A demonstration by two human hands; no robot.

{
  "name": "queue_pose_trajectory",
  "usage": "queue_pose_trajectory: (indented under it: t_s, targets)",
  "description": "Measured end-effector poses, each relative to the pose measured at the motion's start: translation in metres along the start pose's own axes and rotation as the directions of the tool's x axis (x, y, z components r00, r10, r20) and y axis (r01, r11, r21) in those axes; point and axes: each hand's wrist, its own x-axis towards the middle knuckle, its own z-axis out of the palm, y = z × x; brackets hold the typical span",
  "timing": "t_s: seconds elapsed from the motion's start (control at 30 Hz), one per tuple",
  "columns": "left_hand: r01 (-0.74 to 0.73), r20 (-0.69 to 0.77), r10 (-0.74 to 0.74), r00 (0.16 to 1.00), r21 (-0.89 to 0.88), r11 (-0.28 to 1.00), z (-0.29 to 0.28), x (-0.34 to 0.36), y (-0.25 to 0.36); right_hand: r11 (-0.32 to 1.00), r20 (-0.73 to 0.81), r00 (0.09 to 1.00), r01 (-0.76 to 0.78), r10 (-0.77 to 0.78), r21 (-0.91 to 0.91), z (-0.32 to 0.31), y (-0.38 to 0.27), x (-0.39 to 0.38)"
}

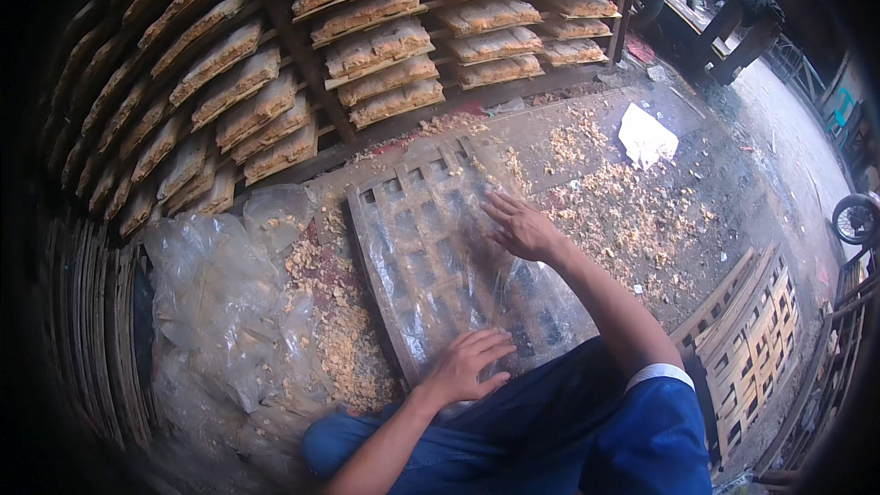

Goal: The person scoops a granular mixture from a plastic bag and spreads it into the grid of a wooden tray. They place a plastic sheet over the filled tray, lift it, and place it onto a nearby rack. The person repeats this process with another tray.

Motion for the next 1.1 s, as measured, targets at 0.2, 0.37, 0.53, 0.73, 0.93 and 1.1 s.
queue_pose_trajectory:
  t_s: [0.2,0.37,0.53,0.73,0.93,1.1]
  targets:
    - [0.057,0.118,-0.059,0.991,0.02,0.998,0.002,-0.001,-0.01,0.705,0.175,0.689,-0.707,0.703,-0.05,-0.012,0.049,-0.044]
    - [0.048,0.123,-0.051,0.991,0.022,0.999,0.008,0.001,-0.011,0.738,-0.068,0.735,-0.674,0.675,0.035,-0.037,0.076,-0.046]
    - [0.068,0.1,-0.07,0.993,0.014,0.998,0.001,-0.004,-0.011,0.995,0.052,0.999,0.015,-0.01,-0.103,0.001,0.028,0.022]
    - [0.075,0.074,-0.075,0.994,0.005,0.997,0.002,-0.004,-0.011,0.486,0.004,0.486,-0.874,0.874,-0.007,0.012,0.035,0.033]
    - [0.123,0.099,-0.121,0.988,-0.012,0.992,0.004,-0.005,-0.012,0.983,-0.159,0.982,-0.128,0.106,-0.13,0.03,0.026,0.052]
    - [0.131,0.118,-0.129,0.985,-0.015,0.991,0.004,-0.005,-0.011,0.683,-0.04,0.683,-0.73,0.729,-0.023,0.037,0.037,0.068]
